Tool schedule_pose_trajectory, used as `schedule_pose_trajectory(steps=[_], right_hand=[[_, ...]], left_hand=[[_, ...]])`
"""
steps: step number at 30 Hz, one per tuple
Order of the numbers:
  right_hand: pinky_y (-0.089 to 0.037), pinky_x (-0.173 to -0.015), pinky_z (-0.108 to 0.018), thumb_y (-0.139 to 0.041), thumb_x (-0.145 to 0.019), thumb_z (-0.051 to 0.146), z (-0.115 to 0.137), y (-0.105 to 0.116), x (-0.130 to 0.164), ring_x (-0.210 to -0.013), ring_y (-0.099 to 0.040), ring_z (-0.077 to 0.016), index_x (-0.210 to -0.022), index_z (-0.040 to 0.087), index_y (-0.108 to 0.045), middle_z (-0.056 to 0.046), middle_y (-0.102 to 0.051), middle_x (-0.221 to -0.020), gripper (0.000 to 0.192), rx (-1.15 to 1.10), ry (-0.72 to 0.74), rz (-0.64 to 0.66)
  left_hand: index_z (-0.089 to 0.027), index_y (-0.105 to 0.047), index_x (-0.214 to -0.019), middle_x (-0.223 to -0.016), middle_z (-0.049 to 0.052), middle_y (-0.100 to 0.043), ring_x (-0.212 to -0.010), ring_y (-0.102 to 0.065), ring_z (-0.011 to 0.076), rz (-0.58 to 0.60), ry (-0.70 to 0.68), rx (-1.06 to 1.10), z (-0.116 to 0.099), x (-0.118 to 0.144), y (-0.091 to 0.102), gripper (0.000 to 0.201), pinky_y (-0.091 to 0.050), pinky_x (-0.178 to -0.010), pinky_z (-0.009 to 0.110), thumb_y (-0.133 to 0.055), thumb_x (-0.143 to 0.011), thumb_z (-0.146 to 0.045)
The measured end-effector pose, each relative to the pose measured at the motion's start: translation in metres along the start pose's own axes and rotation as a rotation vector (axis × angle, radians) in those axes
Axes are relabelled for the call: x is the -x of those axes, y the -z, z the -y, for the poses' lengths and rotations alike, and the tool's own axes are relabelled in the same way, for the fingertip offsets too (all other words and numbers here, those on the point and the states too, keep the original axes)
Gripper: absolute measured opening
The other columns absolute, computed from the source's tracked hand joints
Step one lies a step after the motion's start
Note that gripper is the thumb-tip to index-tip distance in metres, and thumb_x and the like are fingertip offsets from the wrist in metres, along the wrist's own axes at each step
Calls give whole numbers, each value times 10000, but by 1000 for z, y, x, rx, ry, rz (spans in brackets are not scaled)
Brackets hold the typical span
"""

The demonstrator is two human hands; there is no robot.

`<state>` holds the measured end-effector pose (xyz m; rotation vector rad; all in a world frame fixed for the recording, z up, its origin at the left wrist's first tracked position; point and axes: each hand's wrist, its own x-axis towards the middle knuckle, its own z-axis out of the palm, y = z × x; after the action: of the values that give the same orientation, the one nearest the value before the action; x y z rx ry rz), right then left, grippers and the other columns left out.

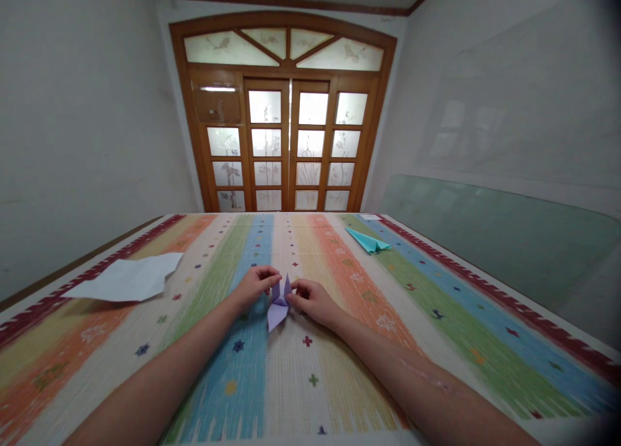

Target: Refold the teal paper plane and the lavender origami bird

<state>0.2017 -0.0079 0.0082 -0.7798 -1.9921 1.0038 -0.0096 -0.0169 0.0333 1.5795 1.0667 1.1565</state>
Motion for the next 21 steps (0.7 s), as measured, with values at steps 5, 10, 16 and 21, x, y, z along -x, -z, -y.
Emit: schedule_pose_trajectory(steps=[5, 10, 16, 21], right_hand=[[-360, -565, -237, -610, -832, 246, -2, -1, -1, -587, -496, -117, -826, 186, -662, 35, -558, -642, 80, 58, 36, -83], [-396, -588, -251, -605, -839, 268, -8, 3, -4, -626, -536, -135, -837, 194, -652, 15, -607, -694, 88, 56, 10, -235], [-453, -589, -263, -591, -870, 340, -8, 8, -5, -662, -578, -154, -876, 210, -646, -4, -626, -750, 141, -58, 4, -346], [-525, -613, -299, -620, -857, 395, -3, 8, -6, -686, -617, -172, -873, 213, -635, -12, -636, -778, 183, -211, 15, -335]], left_hand=[[-142, -637, -784, -656, -3, -579, -549, -497, 104, -10, -16, -3, -1, 0, 0, 272, -388, -534, 230, -693, -759, -407], [-148, -626, -799, -651, -8, -565, -545, -493, 102, -40, -35, -4, 4, -2, 3, 258, -389, -528, 221, -670, -771, -401], [-153, -625, -835, -667, -7, -565, -545, -492, 101, -91, -32, 36, 10, -5, 8, 248, -397, -514, 215, -654, -768, -391], [-168, -605, -794, -662, -14, -552, -540, -501, 105, -176, -11, 30, 3, -3, 7, 239, -406, -493, 212, -650, -726, -393]])
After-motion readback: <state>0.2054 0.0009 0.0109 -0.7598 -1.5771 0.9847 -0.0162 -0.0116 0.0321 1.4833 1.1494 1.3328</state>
